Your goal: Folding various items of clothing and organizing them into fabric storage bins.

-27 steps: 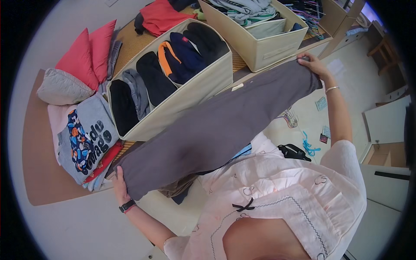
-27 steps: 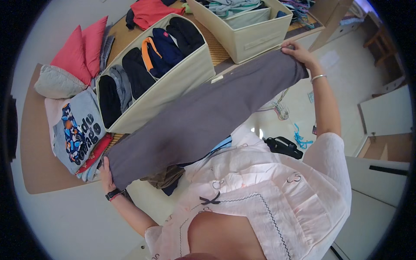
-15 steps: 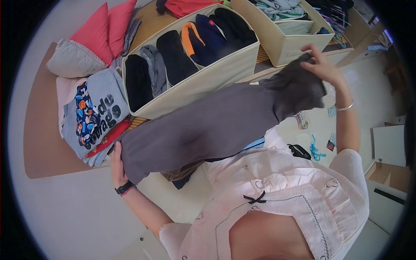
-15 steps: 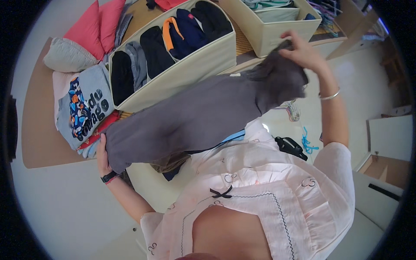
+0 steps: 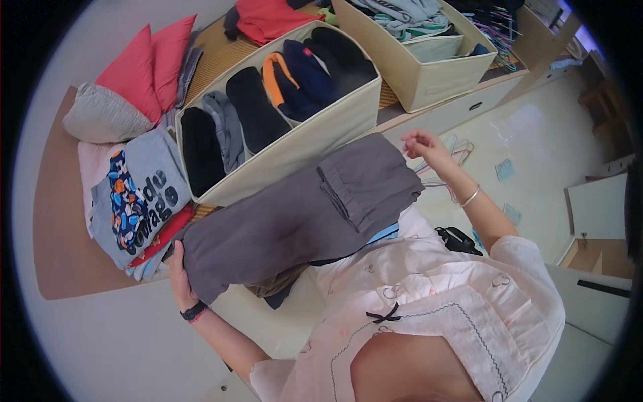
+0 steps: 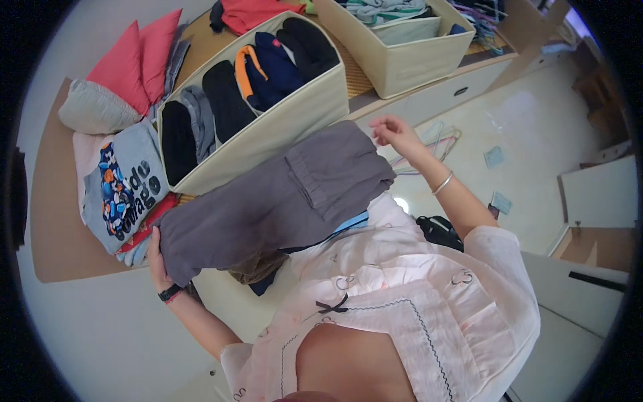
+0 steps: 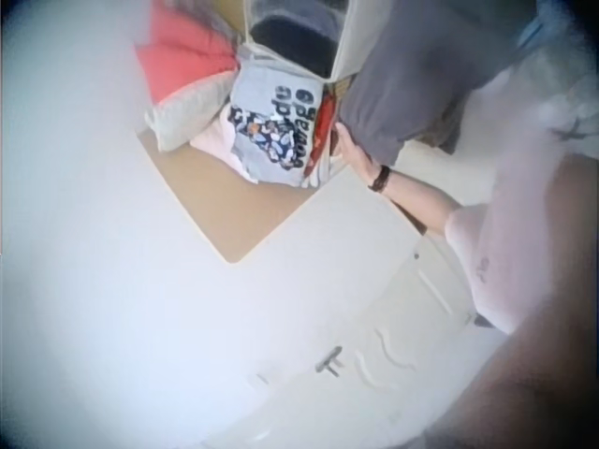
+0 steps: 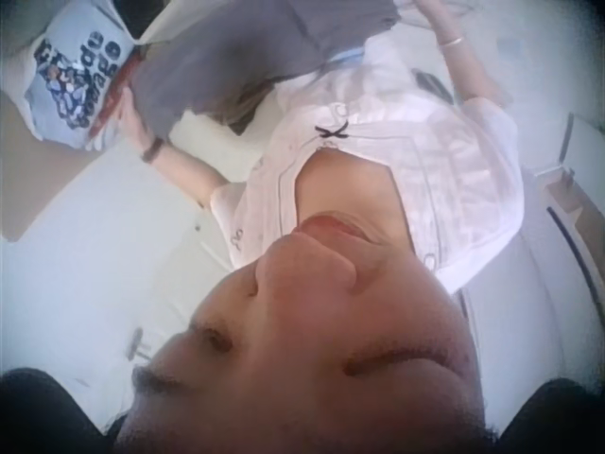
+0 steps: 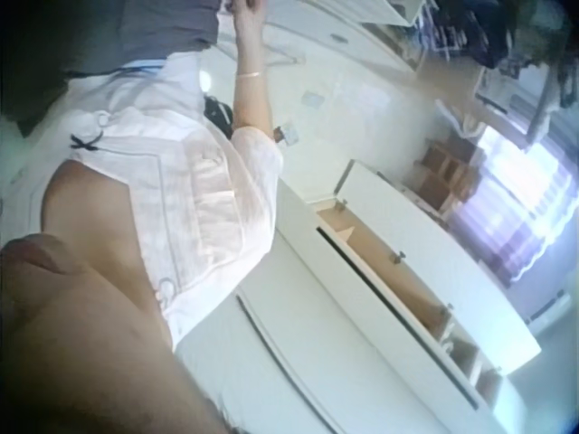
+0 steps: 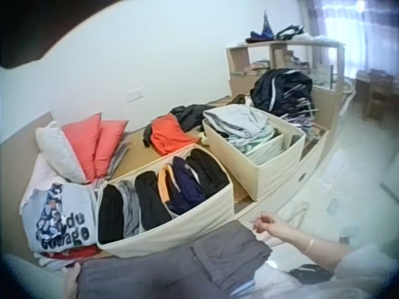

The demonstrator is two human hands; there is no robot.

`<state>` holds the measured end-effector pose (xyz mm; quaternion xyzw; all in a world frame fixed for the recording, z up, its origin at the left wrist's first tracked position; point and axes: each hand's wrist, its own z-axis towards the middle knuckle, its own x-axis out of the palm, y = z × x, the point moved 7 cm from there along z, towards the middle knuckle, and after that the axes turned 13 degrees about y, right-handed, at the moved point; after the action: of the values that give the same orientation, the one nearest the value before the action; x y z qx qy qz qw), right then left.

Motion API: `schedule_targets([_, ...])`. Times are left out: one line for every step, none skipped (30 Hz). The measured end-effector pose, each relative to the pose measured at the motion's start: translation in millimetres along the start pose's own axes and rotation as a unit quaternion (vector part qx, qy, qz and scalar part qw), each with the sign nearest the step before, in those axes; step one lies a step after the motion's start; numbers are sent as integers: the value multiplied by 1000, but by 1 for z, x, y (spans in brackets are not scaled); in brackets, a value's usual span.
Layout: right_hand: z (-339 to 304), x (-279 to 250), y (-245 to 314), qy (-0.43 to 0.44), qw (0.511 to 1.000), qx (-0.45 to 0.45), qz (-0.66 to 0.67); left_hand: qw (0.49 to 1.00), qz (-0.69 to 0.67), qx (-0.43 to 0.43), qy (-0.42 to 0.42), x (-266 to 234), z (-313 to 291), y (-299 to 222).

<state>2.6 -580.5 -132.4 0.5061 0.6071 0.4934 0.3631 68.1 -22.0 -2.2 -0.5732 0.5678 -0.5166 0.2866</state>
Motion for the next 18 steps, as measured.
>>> schedule_targets([-7, -11, -5, -72, 997, -8, -26, 1000, -4, -1, -3, 0, -1, 2])
schedule_targets([-15, -6, -10, -40, 998, -30, -47, 1000, -9, -2, -5, -1, -1, 4])
schedule_targets([-27, 10, -12, -5, 996, -52, -67, 1000, -8, -3, -16, -5, -3, 6])
schedule_targets([-38, 25, -14, 29, 993, -73, -85, 1000, -4, -6, -26, -11, -5, 8])
schedule_targets([-44, 32, -16, 6, 991, -92, -100, 999, -1, -9, -36, -16, -7, 10])
schedule_targets([-51, 40, -17, -21, 987, -110, -113, 999, -10, -9, -30, -15, -6, 12])
schedule_targets([-54, 46, -17, -48, 982, -127, -128, 999, -21, -9, -25, -15, -6, 14])
schedule_targets([-55, 46, -24, -89, 979, -122, -139, 999, -32, -9, -19, -13, -4, 15])
schedule_targets([-52, 47, -28, -129, 973, -118, -151, 999, -39, -13, -12, -8, -3, 15])
schedule_targets([-52, 45, -30, -168, 965, -114, -163, 999, -45, -16, -6, 1, -3, 14])
schedule_targets([-58, 39, -26, -211, 946, -114, -218, 998, -52, -21, 0, 7, -2, 15])
schedule_targets([-63, 35, -24, -235, 923, -125, -279, 999, -34, -16, -5, 6, -4, 12])
schedule_targets([-70, 29, -25, -258, 895, -135, -338, 1000, -17, -12, -11, 5, -6, 10])
schedule_targets([-76, 26, -25, -279, 863, -143, -396, 1000, 1, -7, -18, 3, -7, 8])
schedule_targets([-73, 33, -26, -238, 840, -109, -475, 1000, 11, -4, -16, 2, -8, 8])
schedule_targets([-72, 40, -28, -194, 809, -74, -549, 1000, 21, -1, -15, -1, -7, 9])
schedule_targets([-70, 46, -30, -148, 771, -38, -618, 999, 31, 2, -15, -3, -6, 9])
schedule_targets([-71, 51, -24, -134, 777, -72, -611, 998, 52, 1, -26, -10, -6, 10])
